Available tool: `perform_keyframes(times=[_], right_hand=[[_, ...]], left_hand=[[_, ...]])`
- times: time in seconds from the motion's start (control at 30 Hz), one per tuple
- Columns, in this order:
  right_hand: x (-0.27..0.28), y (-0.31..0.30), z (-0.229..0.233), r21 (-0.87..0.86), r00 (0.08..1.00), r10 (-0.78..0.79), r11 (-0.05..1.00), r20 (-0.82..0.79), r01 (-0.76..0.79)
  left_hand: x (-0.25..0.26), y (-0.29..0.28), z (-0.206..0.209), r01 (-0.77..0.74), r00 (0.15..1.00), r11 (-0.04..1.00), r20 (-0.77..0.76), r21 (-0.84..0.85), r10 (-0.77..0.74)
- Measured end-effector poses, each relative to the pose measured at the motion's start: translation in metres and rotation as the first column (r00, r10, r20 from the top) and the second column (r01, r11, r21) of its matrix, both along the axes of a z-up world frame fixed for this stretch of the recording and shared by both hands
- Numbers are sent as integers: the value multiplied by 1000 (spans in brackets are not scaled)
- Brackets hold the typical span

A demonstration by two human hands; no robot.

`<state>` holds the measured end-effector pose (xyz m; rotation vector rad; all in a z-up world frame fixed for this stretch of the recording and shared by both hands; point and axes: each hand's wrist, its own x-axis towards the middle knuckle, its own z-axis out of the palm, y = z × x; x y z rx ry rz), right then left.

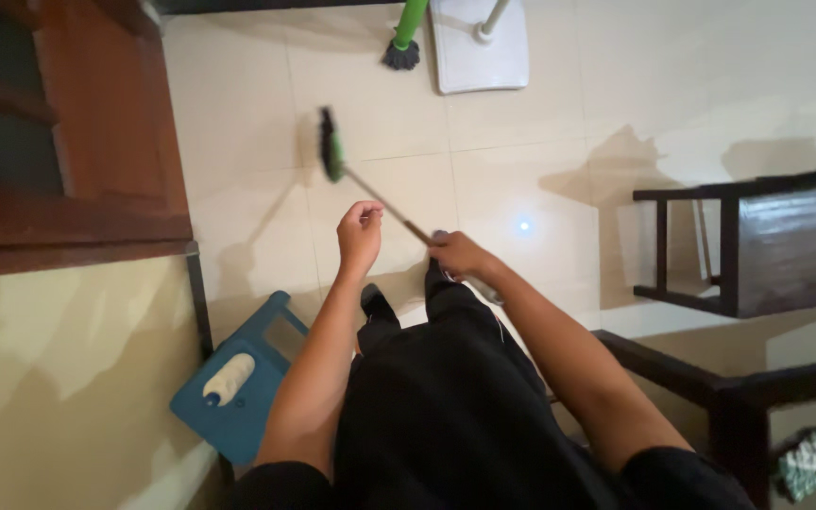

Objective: The person sweeps the floor using a broom, moving a chair, a plastic stool, and a stand fan to clear the area.

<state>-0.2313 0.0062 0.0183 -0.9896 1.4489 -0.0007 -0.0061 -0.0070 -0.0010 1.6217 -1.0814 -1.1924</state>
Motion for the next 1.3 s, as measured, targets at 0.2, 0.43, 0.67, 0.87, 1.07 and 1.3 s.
perform_keyframes(times=[0.2, 0.43, 0.67, 0.87, 1.07, 1.3], right_hand=[[72, -28, -72, 100, 978, 109, 987, 179, -129], [87, -87, -127, -360, 311, 917, 211, -248, -909], [-50, -142, -130, -337, 327, 831, 180, -451, -924], [-246, -122, -96, 5, 819, 515, 848, -253, -531], [-321, -85, -60, 157, 390, 725, 560, -567, -813], [-262, -112, 40, 30, 893, 106, 994, -437, -103]], left_hand=[[-4, -3, 3, -139, 990, 990, -12, 20, 140], [-17, -3, -12, -286, 958, 958, -14, -3, 285], [-79, -55, -19, -201, 974, 979, -102, 43, 204], [-167, -128, -8, 78, 995, 996, -67, 33, -76], [-230, -169, 22, 211, 977, 977, -8, -17, -211], [-209, -165, 12, 179, 984, 984, -3, 8, -179]])
